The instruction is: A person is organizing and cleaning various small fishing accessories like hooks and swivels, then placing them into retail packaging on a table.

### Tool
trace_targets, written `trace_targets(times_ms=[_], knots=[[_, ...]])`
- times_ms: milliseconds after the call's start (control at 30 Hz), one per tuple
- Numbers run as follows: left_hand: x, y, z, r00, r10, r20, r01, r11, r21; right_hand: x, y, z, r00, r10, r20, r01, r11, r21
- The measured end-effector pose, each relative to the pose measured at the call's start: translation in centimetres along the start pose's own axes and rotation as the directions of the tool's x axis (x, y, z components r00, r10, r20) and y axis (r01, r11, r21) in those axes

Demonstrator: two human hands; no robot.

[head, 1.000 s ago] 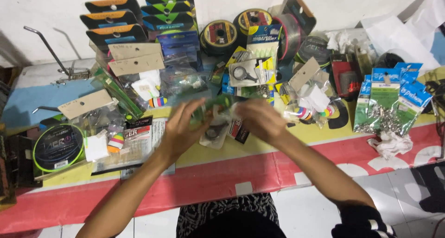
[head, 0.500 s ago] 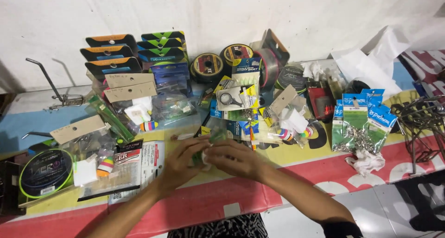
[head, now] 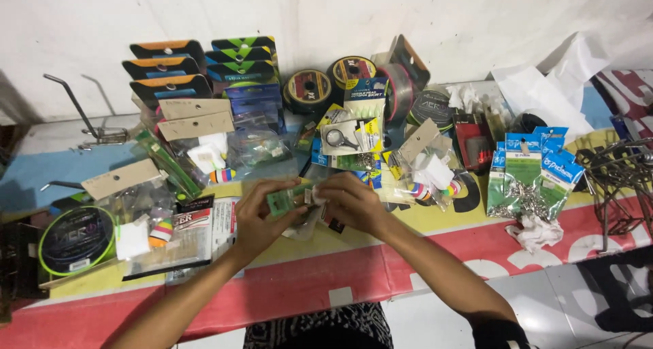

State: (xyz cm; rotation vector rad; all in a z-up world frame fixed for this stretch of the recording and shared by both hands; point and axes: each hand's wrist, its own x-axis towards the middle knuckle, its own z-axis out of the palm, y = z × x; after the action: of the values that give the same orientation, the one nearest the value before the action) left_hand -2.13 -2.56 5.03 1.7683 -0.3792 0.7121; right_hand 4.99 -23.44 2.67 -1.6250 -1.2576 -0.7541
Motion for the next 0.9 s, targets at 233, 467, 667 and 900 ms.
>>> trace_targets(times_ms=[233, 467, 667, 900], knots=[[-1.0, -1.8, 0.3, 0.951, -0.305, -0.060, 0.305, 0.952, -0.004, 0.1, -1.9, 1.5, 0.996, -0.077, -0.037, 0.076, 0.997, -0.034], [-1.3, -2.7, 0.3, 0.938, -0.263, 0.224, 0.267, 0.964, 0.014, 0.7, -1.5, 0.7, 0.997, -0.071, 0.021, 0.073, 0.991, -0.111], [-2.0, -3.1, -0.1, 0.977, -0.065, 0.203, 0.045, 0.994, 0.104, 3.4, -4.0, -0.4, 0.991, -0.134, 0.023, 0.136, 0.984, -0.112], [-2.4, -5.7, -0.4, 0.997, -0.019, 0.078, 0.012, 0.996, 0.088, -2.2, -1.4, 0.9, 0.984, -0.178, -0.025, 0.177, 0.983, -0.050]])
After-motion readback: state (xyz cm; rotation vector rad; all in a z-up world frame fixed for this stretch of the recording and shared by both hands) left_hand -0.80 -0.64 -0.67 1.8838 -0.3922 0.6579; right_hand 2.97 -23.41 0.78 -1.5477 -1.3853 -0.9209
